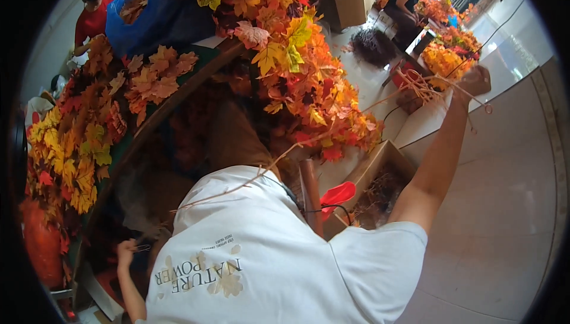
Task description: The recorder attaches artificial autumn leaves to a wire frame to create decorative branches.
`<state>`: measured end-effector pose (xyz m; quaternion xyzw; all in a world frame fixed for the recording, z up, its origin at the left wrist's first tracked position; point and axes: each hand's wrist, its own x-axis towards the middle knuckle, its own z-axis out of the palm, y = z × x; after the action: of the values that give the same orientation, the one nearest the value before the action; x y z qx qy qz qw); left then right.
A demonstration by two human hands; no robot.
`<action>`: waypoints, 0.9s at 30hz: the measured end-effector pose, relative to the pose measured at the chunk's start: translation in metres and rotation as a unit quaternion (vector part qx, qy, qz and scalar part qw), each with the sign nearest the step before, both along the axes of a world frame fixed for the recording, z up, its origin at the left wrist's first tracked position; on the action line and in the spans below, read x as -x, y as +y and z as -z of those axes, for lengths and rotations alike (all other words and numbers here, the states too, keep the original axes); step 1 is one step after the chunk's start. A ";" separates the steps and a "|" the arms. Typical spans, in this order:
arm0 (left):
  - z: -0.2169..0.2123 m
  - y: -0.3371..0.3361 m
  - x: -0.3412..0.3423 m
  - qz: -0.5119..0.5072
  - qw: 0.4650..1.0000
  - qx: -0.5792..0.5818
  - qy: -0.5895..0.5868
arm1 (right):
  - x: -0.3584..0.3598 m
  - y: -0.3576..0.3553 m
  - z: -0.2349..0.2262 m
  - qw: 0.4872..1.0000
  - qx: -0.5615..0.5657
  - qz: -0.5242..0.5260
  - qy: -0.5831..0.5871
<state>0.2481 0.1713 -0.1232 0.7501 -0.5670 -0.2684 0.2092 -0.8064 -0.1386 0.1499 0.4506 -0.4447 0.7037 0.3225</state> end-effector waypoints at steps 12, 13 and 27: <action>-0.206 -0.220 0.355 0.425 0.887 0.156 0.093 | -0.309 -0.004 -0.092 0.870 0.036 -0.486 -0.077; -0.198 -0.238 0.384 0.453 0.859 0.227 0.079 | -0.320 -0.006 -0.094 0.857 0.041 -0.508 -0.079; -0.129 -0.184 0.275 0.116 0.831 0.035 0.542 | 0.047 -0.033 0.063 0.970 -0.024 -0.203 -0.133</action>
<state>-0.0265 -0.0126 0.0058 0.4048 -0.4544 -0.6347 0.4764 -0.8534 -0.1713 0.0867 0.4413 -0.3993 0.7974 0.1000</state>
